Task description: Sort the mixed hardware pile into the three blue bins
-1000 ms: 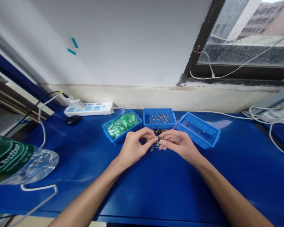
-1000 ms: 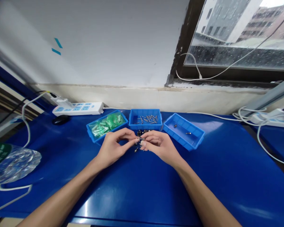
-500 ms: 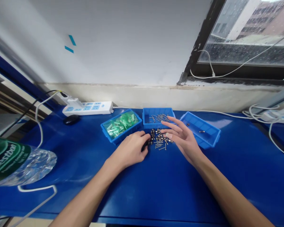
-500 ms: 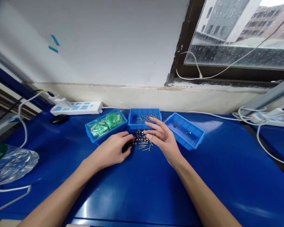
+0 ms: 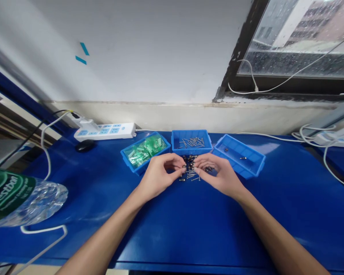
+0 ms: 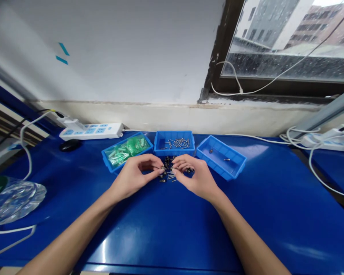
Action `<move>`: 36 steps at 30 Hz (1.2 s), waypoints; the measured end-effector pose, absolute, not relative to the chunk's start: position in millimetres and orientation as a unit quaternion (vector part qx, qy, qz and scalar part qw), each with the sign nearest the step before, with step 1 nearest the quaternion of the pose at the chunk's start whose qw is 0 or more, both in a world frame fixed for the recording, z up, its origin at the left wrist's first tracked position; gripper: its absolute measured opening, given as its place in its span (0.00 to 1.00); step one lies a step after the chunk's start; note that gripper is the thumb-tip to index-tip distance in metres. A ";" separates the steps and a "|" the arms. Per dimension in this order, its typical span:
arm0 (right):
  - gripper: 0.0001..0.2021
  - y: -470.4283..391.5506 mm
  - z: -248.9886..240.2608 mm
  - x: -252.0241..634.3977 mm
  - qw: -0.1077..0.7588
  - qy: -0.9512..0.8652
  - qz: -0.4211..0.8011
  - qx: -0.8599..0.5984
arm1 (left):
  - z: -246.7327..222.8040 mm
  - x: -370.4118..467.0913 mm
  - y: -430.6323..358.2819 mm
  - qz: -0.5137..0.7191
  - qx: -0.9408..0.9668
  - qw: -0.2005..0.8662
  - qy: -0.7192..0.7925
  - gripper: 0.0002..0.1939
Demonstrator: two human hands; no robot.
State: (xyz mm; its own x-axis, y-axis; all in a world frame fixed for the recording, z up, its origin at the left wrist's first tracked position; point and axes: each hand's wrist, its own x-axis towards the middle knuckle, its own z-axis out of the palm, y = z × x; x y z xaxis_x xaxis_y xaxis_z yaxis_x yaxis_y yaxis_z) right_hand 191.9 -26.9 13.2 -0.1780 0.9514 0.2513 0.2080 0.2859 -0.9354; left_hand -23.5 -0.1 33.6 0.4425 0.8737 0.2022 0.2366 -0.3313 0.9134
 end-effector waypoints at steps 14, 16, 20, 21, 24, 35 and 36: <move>0.08 -31.7 13.2 182.9 0.464 -0.593 0.477 -0.454 | 38.3 -24.2 -3.3 0.307 0.748 0.428 0.404 0.13; 0.07 -30.0 14.3 185.9 0.510 -0.563 0.429 -0.490 | 40.8 -29.5 -3.2 0.266 0.815 0.313 0.409 0.12; 0.10 -24.8 18.4 196.7 0.648 -0.465 0.243 -0.551 | 41.0 -41.2 -2.5 0.156 0.885 0.193 0.395 0.15; 0.11 -23.8 19.7 199.2 0.670 -0.447 0.209 -0.554 | 40.0 -43.2 -2.2 0.143 0.887 0.201 0.391 0.14; 0.14 -23.2 23.1 201.9 0.690 -0.442 0.175 -0.546 | 36.6 -45.7 -1.1 0.139 0.881 0.242 0.382 0.06; 0.11 -27.9 13.9 184.4 0.581 -0.542 0.314 -0.520 | 19.9 -33.5 8.9 0.264 0.844 0.269 0.382 0.08; 0.10 -28.0 13.0 183.7 0.568 -0.559 0.313 -0.517 | 20.6 -32.7 9.1 0.285 0.833 0.284 0.380 0.07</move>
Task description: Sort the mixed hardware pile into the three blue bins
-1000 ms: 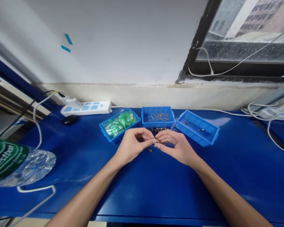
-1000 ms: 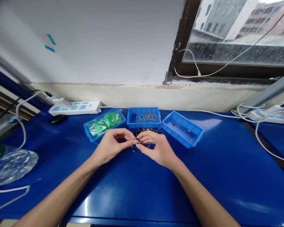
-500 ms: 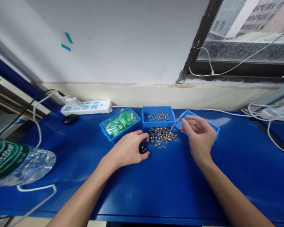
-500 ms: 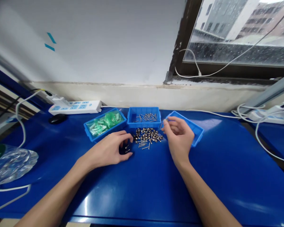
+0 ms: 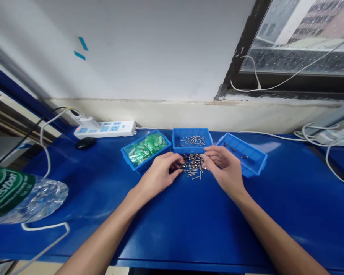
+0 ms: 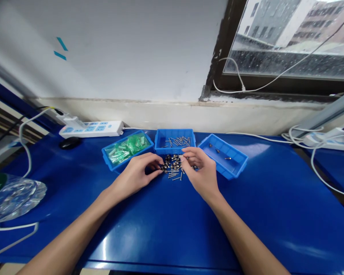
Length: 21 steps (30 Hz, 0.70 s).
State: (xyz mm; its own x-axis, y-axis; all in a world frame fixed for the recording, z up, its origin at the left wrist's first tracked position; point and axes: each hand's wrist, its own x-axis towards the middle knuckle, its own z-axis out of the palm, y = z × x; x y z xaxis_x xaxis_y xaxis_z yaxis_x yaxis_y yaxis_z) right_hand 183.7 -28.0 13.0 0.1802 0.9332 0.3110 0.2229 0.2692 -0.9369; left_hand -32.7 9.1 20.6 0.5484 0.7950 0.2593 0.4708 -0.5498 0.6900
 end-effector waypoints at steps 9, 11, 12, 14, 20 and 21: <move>0.11 -33.7 10.8 178.4 0.447 -0.630 0.479 -0.417 | 36.5 -25.0 -0.7 0.403 0.706 0.456 0.362 0.15; 0.09 -33.9 10.1 178.3 0.451 -0.610 0.515 -0.399 | 36.3 -23.5 -1.7 0.401 0.682 0.487 0.369 0.17; 0.09 -34.0 9.9 178.4 0.451 -0.602 0.530 -0.391 | 35.9 -23.0 -1.7 0.402 0.671 0.501 0.371 0.18; 0.09 -33.8 10.1 178.2 0.454 -0.583 0.552 -0.385 | 35.3 -23.0 -1.2 0.400 0.663 0.514 0.369 0.18; 0.07 -28.3 14.9 181.1 0.600 -0.486 0.423 -0.474 | 34.6 -30.8 2.5 0.315 0.824 0.271 0.385 0.10; 0.07 -26.7 15.8 183.5 0.635 -0.461 0.373 -0.495 | 33.2 -32.5 3.1 0.282 0.851 0.231 0.379 0.10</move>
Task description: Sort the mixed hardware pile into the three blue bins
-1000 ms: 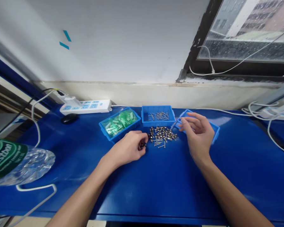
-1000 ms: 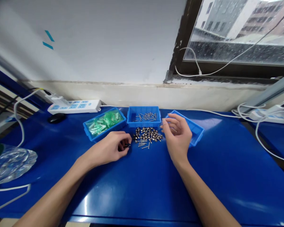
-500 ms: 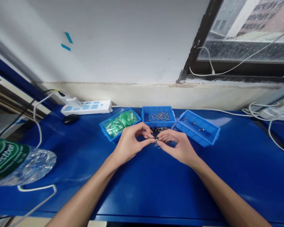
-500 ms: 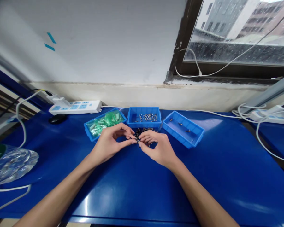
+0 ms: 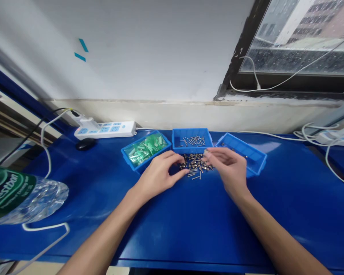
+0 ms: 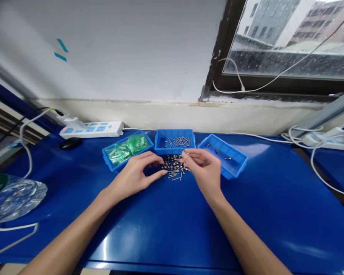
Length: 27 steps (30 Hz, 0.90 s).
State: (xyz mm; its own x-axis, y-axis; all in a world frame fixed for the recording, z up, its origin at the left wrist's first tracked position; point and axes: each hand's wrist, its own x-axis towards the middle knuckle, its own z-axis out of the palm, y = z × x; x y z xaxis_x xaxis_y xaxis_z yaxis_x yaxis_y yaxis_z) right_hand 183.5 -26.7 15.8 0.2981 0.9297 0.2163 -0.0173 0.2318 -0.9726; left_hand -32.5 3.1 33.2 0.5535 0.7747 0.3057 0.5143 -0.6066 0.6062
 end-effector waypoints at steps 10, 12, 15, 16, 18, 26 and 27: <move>0.16 -23.0 17.9 194.5 0.691 -0.425 0.262 -0.523 | 13.8 -36.4 8.2 0.161 0.892 0.187 0.378 0.06; 0.15 -24.2 17.1 191.3 0.682 -0.444 0.268 -0.516 | 15.1 -36.8 8.1 0.160 0.893 0.173 0.384 0.04; 0.15 -25.0 15.8 188.3 0.672 -0.460 0.277 -0.510 | 17.0 -37.5 7.6 0.173 0.897 0.147 0.378 0.09; 0.14 -25.0 15.5 187.8 0.670 -0.462 0.280 -0.509 | 17.1 -37.6 7.7 0.176 0.899 0.142 0.375 0.11; 0.13 -25.1 15.1 187.5 0.668 -0.463 0.284 -0.508 | 16.6 -37.7 8.4 0.169 0.902 0.143 0.372 0.13; 0.12 -24.9 13.6 188.7 0.668 -0.461 0.293 -0.505 | 17.5 -40.5 11.4 0.135 0.899 0.151 0.389 0.07; 0.12 -24.7 13.6 188.8 0.668 -0.461 0.295 -0.505 | 18.1 -41.5 11.7 0.131 0.900 0.152 0.387 0.06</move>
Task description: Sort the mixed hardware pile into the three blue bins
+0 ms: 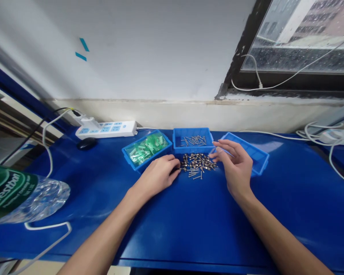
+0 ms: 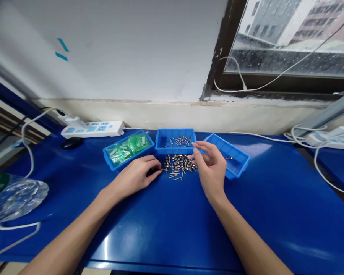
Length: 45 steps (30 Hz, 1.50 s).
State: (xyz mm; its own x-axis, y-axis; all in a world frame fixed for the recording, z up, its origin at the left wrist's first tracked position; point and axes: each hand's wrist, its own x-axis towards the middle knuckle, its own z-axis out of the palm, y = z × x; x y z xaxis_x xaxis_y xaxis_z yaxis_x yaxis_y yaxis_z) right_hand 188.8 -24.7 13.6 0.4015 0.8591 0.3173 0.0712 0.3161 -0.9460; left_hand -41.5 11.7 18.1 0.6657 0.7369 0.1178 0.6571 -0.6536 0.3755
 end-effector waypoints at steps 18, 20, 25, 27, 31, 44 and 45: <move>0.06 -31.4 18.8 187.0 0.446 -0.630 0.468 -0.430 | 39.5 -32.4 3.7 0.274 0.820 0.365 0.346 0.08; 0.07 -31.5 21.0 188.5 0.433 -0.613 0.520 -0.407 | 40.2 -30.9 2.4 0.270 0.819 0.374 0.343 0.08; 0.07 -31.8 22.7 188.6 0.404 -0.598 0.573 -0.389 | 38.2 -28.5 0.3 0.258 0.832 0.361 0.332 0.07; 0.07 -30.5 21.0 188.3 0.429 -0.578 0.565 -0.402 | 35.4 -29.0 0.9 0.247 0.848 0.328 0.334 0.06; 0.08 -25.4 17.0 191.5 0.578 -0.511 0.451 -0.449 | 25.9 -31.8 3.3 0.204 0.889 0.228 0.340 0.11; 0.14 -23.9 17.6 193.6 0.660 -0.463 0.319 -0.498 | 16.7 -32.6 5.9 0.162 0.915 0.165 0.331 0.07; 0.13 -24.5 17.8 192.3 0.653 -0.471 0.328 -0.495 | 16.6 -32.9 6.1 0.174 0.910 0.175 0.334 0.06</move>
